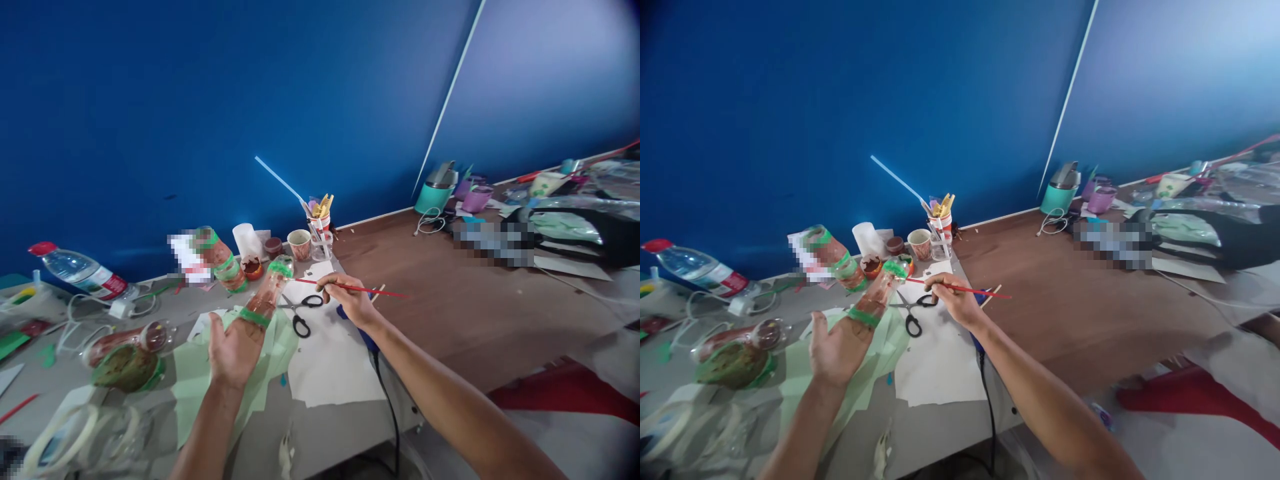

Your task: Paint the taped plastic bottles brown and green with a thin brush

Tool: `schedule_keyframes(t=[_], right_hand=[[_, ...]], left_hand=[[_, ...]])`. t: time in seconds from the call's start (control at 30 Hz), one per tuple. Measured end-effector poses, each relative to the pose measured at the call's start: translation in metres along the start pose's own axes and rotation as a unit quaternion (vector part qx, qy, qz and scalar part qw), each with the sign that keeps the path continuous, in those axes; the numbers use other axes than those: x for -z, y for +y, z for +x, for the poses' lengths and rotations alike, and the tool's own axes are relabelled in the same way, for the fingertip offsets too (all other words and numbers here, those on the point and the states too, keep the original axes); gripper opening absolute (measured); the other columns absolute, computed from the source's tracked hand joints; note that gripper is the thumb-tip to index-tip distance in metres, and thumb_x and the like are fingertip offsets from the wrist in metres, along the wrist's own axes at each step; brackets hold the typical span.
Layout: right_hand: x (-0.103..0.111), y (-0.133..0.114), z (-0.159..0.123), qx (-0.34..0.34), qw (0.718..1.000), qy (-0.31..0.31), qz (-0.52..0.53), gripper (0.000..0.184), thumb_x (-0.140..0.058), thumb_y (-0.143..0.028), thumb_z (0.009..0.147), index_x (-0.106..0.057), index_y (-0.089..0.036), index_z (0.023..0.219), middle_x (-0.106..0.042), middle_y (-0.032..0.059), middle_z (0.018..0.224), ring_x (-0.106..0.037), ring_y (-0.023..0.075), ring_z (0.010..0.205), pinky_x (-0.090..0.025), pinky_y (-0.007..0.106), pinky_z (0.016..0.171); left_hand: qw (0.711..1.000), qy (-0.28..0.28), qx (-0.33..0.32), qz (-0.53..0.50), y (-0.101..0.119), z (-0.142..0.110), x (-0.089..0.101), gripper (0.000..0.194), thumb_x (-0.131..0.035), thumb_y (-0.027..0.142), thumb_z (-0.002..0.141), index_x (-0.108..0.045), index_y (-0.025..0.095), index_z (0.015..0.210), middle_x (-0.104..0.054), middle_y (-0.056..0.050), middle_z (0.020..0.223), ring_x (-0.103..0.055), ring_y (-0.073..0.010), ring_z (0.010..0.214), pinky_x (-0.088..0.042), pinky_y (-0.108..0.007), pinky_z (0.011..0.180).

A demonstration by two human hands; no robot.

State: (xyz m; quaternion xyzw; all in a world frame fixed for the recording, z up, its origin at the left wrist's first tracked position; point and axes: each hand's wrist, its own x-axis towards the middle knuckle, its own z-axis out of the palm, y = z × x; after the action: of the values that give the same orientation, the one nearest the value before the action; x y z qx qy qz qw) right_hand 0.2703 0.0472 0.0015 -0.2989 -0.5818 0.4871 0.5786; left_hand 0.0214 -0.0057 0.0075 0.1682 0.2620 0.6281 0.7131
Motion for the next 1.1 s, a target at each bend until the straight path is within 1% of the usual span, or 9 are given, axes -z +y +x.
schedule_keyframes(t=[0.13,0.27,0.47,0.6,0.8,0.87,0.93,1.0,1.1], right_hand=[[0.001,0.002,0.000,0.022,1.000,0.012,0.011,0.014,-0.059,-0.026,0.085,-0.071,-0.018,0.087,-0.070,0.0041,0.082,-0.060,0.0122,0.059,-0.047,0.028,0.060],[0.000,0.001,0.000,0.013,0.999,-0.008,-0.031,0.017,-0.057,-0.027,0.087,-0.070,-0.018,0.091,-0.070,0.0043,0.081,-0.060,0.0126,0.059,-0.046,0.028,0.059],[0.002,-0.002,-0.001,0.025,0.999,0.022,-0.022,0.015,-0.058,-0.026,0.085,-0.071,-0.018,0.084,-0.070,0.0041,0.078,-0.059,0.0129,0.060,-0.046,0.028,0.059],[0.001,-0.003,-0.001,0.019,0.999,-0.002,-0.037,0.016,-0.057,-0.026,0.086,-0.072,-0.018,0.089,-0.071,0.0046,0.080,-0.059,0.0127,0.059,-0.045,0.027,0.058],[0.002,0.002,-0.001,0.021,0.999,0.008,-0.023,0.016,-0.059,-0.027,0.085,-0.072,-0.018,0.086,-0.070,0.0044,0.080,-0.058,0.0129,0.059,-0.046,0.028,0.058],[0.002,0.004,-0.001,0.020,0.999,-0.012,-0.025,0.018,-0.058,-0.028,0.086,-0.072,-0.018,0.090,-0.070,0.0046,0.079,-0.058,0.0131,0.059,-0.046,0.028,0.058],[0.002,0.004,-0.001,0.011,0.999,-0.022,-0.031,0.018,-0.059,-0.028,0.086,-0.072,-0.018,0.091,-0.070,0.0045,0.076,-0.058,0.0134,0.059,-0.045,0.028,0.058],[0.001,0.002,-0.002,0.008,1.000,-0.009,-0.029,0.016,-0.059,-0.027,0.085,-0.073,-0.018,0.087,-0.069,0.0040,0.074,-0.057,0.0135,0.058,-0.045,0.028,0.059],[-0.001,0.000,-0.003,0.019,1.000,-0.004,-0.010,0.016,-0.060,-0.027,0.085,-0.073,-0.018,0.085,-0.069,0.0038,0.075,-0.057,0.0134,0.058,-0.046,0.028,0.059]], left_hand=[[0.999,-0.008,-0.031,0.029,-0.007,-0.003,-0.009,0.076,-0.021,0.067,0.093,-0.073,0.012,0.101,-0.071,-0.018,0.117,-0.044,-0.0298,0.136,-0.031,-0.047,0.116],[0.997,-0.017,-0.037,0.058,-0.012,-0.004,-0.012,0.076,-0.024,0.069,0.092,-0.070,0.012,0.114,-0.069,-0.016,0.122,-0.044,-0.0291,0.137,-0.030,-0.047,0.116],[0.996,-0.013,-0.047,0.075,-0.013,-0.005,-0.013,0.078,-0.024,0.070,0.091,-0.067,0.012,0.121,-0.065,-0.017,0.128,-0.041,-0.0299,0.138,-0.028,-0.047,0.117],[0.996,-0.029,-0.040,0.069,-0.013,-0.005,-0.013,0.077,-0.025,0.069,0.092,-0.068,0.011,0.118,-0.066,-0.017,0.126,-0.039,-0.0286,0.139,-0.025,-0.046,0.118],[0.998,-0.048,-0.025,0.012,-0.005,-0.003,-0.004,0.081,-0.022,0.072,0.091,-0.067,0.011,0.120,-0.066,-0.017,0.127,-0.041,-0.0284,0.138,-0.026,-0.045,0.118],[0.998,-0.066,-0.004,-0.011,-0.001,-0.002,0.001,0.084,-0.023,0.073,0.090,-0.061,0.008,0.128,-0.063,-0.018,0.130,-0.044,-0.0282,0.136,-0.029,-0.042,0.117],[0.995,-0.090,-0.001,-0.031,0.003,-0.001,0.005,0.089,-0.027,0.074,0.088,-0.050,0.004,0.138,-0.059,-0.021,0.134,-0.047,-0.0291,0.134,-0.034,-0.041,0.115],[0.992,-0.112,-0.017,-0.049,0.005,0.001,0.009,0.090,-0.031,0.073,0.088,-0.039,0.003,0.145,-0.057,-0.022,0.135,-0.050,-0.0299,0.131,-0.039,-0.042,0.111],[0.989,-0.128,-0.038,-0.066,0.006,0.003,0.014,0.089,-0.033,0.070,0.090,-0.031,0.002,0.148,-0.061,-0.024,0.129,-0.056,-0.0311,0.125,-0.045,-0.042,0.106]])
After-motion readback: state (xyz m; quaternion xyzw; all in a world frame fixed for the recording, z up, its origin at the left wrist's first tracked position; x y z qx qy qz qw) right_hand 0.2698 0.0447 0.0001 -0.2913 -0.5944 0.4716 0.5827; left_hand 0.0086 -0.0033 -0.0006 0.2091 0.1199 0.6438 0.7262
